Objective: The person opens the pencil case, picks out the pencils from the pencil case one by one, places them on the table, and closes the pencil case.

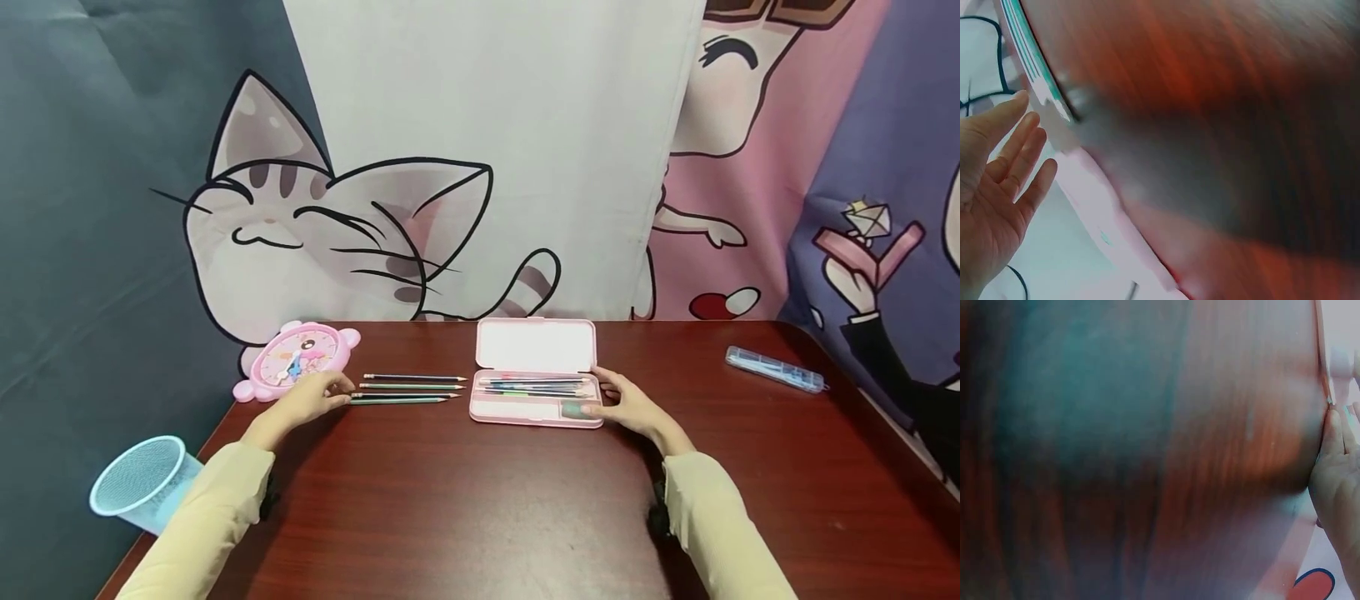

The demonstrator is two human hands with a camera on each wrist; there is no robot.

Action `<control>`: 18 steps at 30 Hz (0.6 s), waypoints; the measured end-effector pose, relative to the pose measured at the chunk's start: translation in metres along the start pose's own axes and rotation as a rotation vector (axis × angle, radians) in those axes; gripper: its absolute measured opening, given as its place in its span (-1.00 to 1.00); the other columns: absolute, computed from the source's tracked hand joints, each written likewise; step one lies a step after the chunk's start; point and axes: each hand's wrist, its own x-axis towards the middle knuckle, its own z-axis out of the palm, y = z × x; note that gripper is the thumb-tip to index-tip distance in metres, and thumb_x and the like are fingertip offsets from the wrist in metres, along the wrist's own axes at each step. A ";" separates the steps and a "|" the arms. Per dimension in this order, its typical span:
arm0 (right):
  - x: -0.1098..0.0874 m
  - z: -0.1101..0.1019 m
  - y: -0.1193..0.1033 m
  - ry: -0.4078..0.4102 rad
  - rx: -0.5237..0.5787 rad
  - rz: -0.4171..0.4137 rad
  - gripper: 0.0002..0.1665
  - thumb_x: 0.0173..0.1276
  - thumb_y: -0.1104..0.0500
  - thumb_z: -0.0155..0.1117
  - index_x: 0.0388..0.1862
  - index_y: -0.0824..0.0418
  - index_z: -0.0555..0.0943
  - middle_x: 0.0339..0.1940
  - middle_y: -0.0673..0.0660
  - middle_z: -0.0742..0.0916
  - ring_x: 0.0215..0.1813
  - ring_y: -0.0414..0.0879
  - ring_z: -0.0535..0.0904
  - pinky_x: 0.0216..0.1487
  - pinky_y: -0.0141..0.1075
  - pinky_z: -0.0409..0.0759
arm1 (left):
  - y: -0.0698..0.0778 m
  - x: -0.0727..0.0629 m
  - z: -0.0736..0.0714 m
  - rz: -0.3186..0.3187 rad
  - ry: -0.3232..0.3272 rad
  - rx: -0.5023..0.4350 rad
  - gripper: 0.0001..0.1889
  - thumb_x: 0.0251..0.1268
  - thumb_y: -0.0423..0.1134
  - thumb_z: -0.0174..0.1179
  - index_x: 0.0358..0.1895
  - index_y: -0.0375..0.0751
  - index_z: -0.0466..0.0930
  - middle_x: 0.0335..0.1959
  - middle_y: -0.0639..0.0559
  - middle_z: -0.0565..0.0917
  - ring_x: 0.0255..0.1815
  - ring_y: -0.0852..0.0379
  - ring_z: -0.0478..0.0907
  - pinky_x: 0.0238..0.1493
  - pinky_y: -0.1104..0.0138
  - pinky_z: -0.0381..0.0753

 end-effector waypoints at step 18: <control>0.002 0.000 -0.002 -0.016 0.114 0.088 -0.06 0.12 0.12 0.35 0.39 0.29 0.10 0.31 0.43 0.31 0.31 0.30 0.22 0.30 0.10 0.17 | 0.147 0.109 0.083 0.232 -0.210 0.270 -0.80 0.16 -0.17 0.21 -0.20 -0.18 0.53 -0.27 -0.01 0.57 -0.22 0.09 0.51 -0.19 0.25 0.52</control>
